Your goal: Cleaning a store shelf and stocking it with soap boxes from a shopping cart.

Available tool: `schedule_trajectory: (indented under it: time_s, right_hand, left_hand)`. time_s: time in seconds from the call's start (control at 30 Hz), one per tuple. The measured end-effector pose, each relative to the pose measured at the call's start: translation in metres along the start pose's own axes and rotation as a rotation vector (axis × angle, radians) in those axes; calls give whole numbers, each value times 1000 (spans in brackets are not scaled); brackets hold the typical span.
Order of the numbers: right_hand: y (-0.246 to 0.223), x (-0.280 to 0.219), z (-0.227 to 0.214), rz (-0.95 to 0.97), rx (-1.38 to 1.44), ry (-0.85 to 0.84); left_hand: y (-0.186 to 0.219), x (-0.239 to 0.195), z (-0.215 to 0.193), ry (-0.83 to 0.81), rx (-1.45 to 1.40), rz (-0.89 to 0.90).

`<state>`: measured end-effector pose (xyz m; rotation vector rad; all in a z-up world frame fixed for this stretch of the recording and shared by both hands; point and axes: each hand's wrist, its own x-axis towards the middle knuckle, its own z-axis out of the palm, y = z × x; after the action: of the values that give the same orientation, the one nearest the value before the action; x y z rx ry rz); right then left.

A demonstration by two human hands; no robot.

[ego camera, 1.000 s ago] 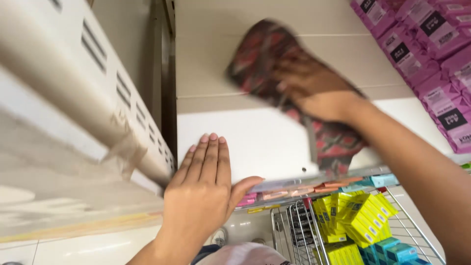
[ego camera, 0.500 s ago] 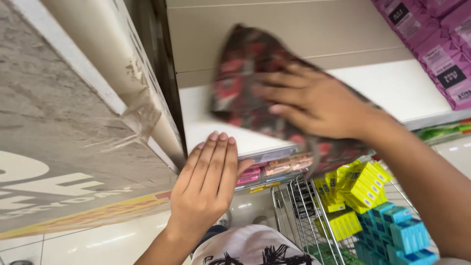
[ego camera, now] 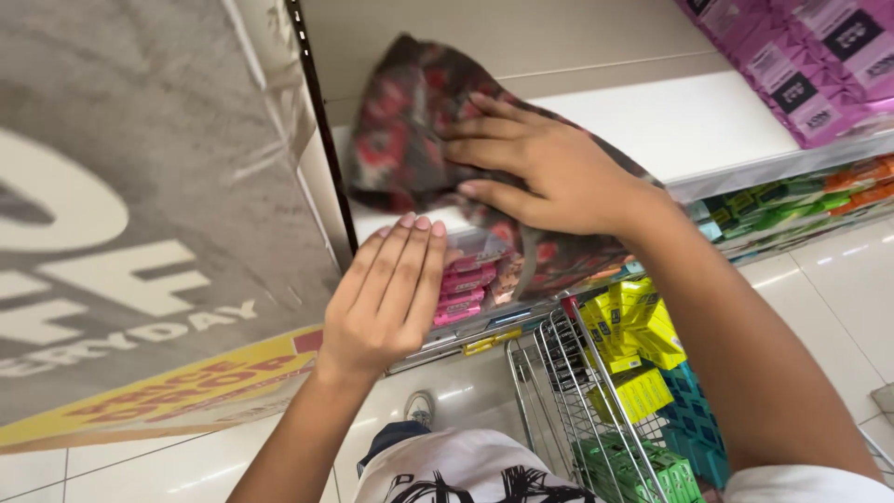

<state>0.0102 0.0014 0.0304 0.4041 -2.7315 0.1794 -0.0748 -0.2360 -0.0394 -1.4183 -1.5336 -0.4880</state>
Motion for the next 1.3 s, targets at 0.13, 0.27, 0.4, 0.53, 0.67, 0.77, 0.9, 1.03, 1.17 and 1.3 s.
schedule_trajectory:
  time_s: [0.13,0.27,0.4,0.53,0.67,0.77,0.9,1.03,1.17,1.3]
  right_hand:
    - [10,-56,-15,1,97,-25]
    - [31,-72,-14,275,19,18]
    - [15,-47,14,149,-133,134]
    - [-52,-47,14,189,-114,197]
    - [-97,-77,33,262,-213,372]
    - [-117,-104,69,370,-199,659]
    - [-132,-108,142,613,-44,978]
    - [-141,-47,160,513,-293,856]
    - [-120,-41,191,490,-482,724]
    - [-61,-106,221,886,-241,892]
  left_hand:
    - [2,-11,-3,26,77,62]
    - [6,-13,-7,3,134,104]
    - [6,-11,-18,-94,136,143]
    - [3,-23,-26,-137,174,165]
    - [-5,-36,-30,-147,220,224]
    - [-16,-44,-33,-132,268,269]
    - [-37,-58,-30,-6,458,252]
    - [-58,-66,-21,-13,426,252]
    - [-69,-59,-22,-5,423,293]
    - [-77,-62,-17,33,310,334]
